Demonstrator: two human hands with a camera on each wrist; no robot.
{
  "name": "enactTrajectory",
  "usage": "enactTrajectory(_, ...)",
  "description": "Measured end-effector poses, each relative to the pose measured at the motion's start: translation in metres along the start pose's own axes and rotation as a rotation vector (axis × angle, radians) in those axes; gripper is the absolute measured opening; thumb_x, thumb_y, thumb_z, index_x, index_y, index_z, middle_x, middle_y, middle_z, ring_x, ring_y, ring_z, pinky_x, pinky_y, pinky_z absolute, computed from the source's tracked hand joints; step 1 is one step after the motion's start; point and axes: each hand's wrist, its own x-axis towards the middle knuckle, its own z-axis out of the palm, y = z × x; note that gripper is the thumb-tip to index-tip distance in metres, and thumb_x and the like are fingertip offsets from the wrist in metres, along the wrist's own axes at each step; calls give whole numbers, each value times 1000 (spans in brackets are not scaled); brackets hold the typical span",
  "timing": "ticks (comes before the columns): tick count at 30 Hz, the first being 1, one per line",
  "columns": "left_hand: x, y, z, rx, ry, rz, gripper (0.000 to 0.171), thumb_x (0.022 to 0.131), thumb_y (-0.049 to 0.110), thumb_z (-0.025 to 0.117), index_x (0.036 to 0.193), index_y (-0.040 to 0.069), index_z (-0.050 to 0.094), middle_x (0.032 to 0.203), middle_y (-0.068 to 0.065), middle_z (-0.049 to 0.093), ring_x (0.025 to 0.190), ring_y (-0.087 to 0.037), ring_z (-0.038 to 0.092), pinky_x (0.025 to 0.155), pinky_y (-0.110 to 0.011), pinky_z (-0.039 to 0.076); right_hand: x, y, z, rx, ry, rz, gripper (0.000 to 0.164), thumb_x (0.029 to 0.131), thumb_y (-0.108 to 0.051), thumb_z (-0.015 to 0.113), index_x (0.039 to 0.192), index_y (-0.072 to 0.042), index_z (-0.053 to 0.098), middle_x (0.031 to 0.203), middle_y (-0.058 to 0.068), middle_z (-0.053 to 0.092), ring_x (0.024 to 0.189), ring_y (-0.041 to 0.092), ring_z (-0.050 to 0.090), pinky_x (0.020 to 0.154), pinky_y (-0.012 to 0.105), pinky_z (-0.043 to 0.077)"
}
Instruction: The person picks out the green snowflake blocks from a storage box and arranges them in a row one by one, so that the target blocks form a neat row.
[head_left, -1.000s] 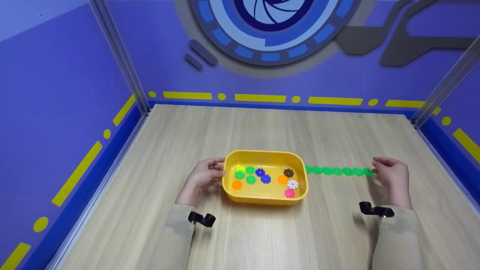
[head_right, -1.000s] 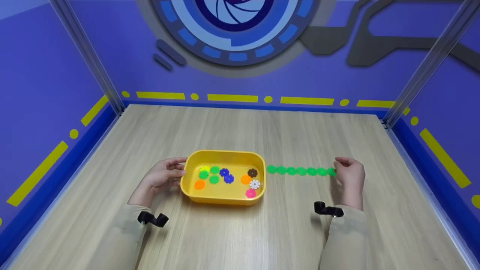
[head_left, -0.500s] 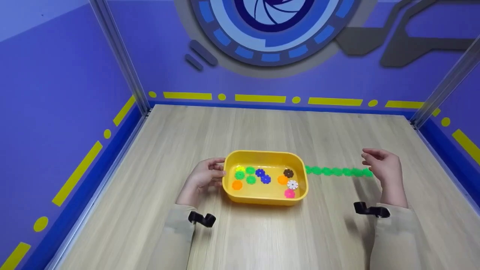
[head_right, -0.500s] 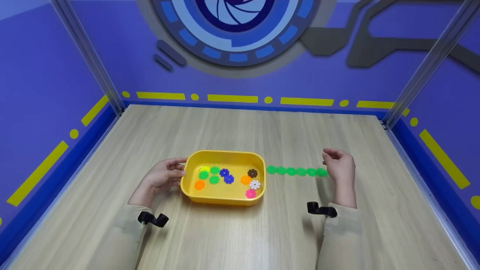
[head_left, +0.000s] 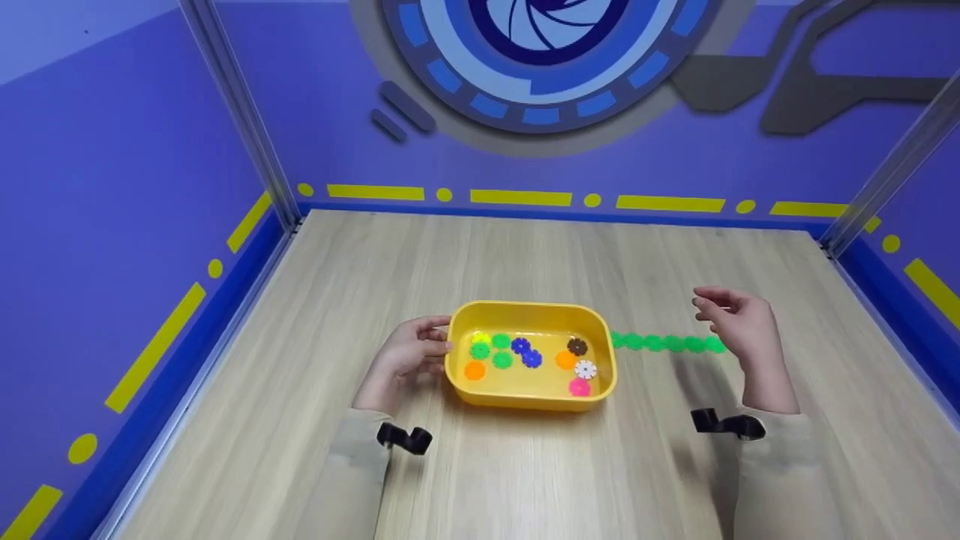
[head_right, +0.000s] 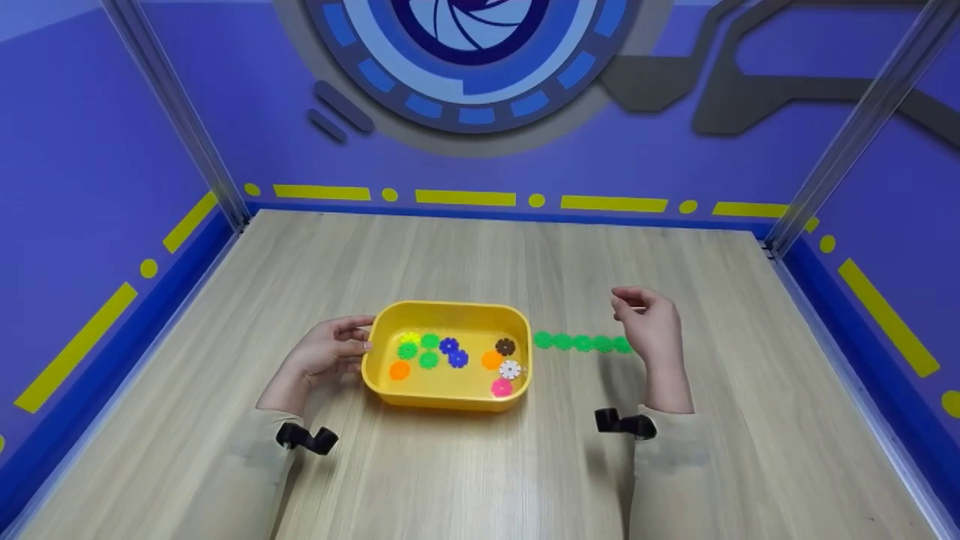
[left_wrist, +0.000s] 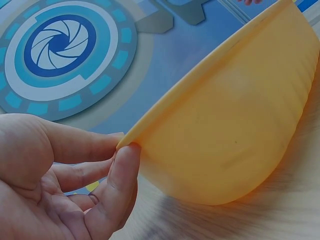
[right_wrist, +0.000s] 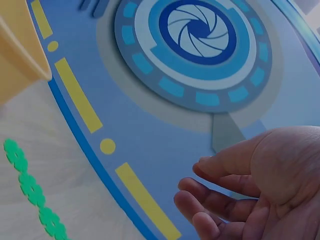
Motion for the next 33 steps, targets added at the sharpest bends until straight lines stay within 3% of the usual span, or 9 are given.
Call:
enactTrajectory(5, 0, 0, 0, -4, -4, 7, 55, 91, -7, 69, 144, 4, 58, 97, -4, 58, 68, -13, 60, 57, -23, 59, -4, -10, 7, 8, -42, -46, 47, 103, -35, 60, 136, -2, 63, 112, 1, 69, 84, -8, 63, 74, 14, 53)
enactTrajectory(9, 0, 1, 0, -11, -7, 5, 55, 91, -7, 69, 144, 4, 57, 97, -4, 57, 67, -13, 59, 56, -23, 58, -7, -16, 13, 7, -66, -57, 46, 103, -35, 61, 135, -2, 64, 112, 0, 70, 84, -8, 63, 74, 13, 53)
enactTrajectory(15, 1, 1, 0, -8, -4, 4, 53, 92, -7, 69, 143, 4, 58, 99, -5, 58, 69, -13, 60, 57, -23, 58, -9, -23, 23, -19, -84, -77, 43, 103, -36, 61, 133, -5, 66, 121, 13, 69, 86, -4, 64, 76, 17, 55)
enactTrajectory(33, 0, 0, 0, 6, -11, 5, 53, 92, -6, 68, 143, 6, 58, 100, -6, 57, 70, -13, 60, 60, -24, 59, -16, -47, 57, 25, -229, -96, 38, 104, -28, 62, 132, -2, 66, 125, 22, 69, 97, 19, 68, 77, 15, 55)
